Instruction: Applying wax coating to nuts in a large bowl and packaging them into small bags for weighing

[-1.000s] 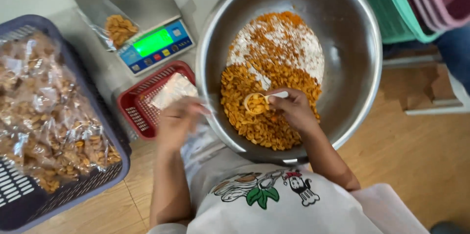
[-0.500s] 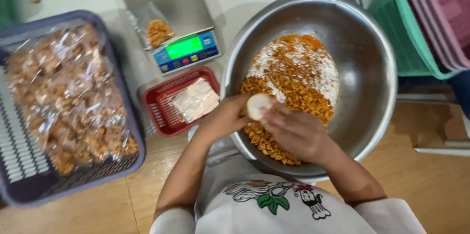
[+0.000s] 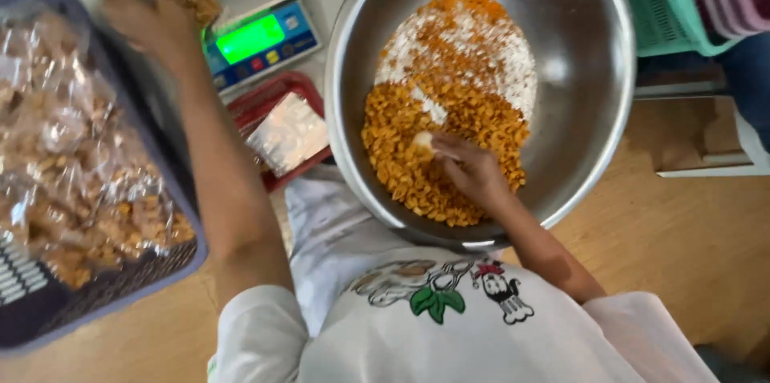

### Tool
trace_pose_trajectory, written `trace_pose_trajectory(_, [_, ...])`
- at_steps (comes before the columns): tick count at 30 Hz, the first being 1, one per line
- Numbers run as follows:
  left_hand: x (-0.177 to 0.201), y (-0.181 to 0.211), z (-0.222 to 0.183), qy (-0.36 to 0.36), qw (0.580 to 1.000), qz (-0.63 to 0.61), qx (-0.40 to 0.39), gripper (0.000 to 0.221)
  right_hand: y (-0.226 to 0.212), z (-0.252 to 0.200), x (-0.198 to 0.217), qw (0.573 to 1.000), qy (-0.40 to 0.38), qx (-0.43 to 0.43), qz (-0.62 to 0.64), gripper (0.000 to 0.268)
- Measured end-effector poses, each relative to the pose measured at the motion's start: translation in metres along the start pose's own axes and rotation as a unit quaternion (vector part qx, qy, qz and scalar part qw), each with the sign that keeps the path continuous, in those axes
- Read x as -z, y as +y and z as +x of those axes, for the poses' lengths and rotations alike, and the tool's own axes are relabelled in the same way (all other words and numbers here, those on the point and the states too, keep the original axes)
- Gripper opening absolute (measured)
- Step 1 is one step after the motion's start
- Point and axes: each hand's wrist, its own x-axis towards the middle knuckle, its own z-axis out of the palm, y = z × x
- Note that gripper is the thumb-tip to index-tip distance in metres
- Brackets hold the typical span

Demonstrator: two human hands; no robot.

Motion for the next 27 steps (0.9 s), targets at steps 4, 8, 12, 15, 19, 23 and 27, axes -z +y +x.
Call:
trace_pose_trajectory(4, [0.093,0.052,0.11,0.22,0.941,-0.256,0.037,0.019,-0.022,0.006,0.009,0.997,0.04,-0.032,0.061,0.026])
trace_pose_trajectory(8, [0.181,0.063,0.109,0.101,0.831,-0.531,0.132,0.059,-0.036,0.021,0.015,0.993,0.058,0.004,0.099,0.025])
trace_pose_trajectory(12, [0.27,0.09,0.08,-0.185,0.407,-0.85,0.277,0.021,-0.022,0.029,0.0,0.999,-0.016,-0.037,-0.017,0.027])
trace_pose_trajectory(15, [0.29,0.103,0.014,-0.32,0.246,-0.839,0.364,0.031,-0.028,0.023,0.005,1.0,-0.011,-0.006,0.021,0.024])
trace_pose_trajectory(19, [0.325,0.136,0.001,-0.557,0.461,-0.688,-0.062,0.028,-0.103,0.031,0.049,0.997,0.045,0.064,-0.01,0.023])
trace_pose_trajectory(23, [0.333,0.174,-0.027,-0.667,0.533,-0.508,-0.112,0.074,-0.141,0.048,0.062,0.973,0.057,0.222,-0.004,0.024])
trace_pose_trajectory(27, [0.336,0.202,-0.004,-0.533,0.43,-0.728,0.035,0.031,-0.122,0.059,0.059,0.966,0.148,0.201,-0.066,0.02])
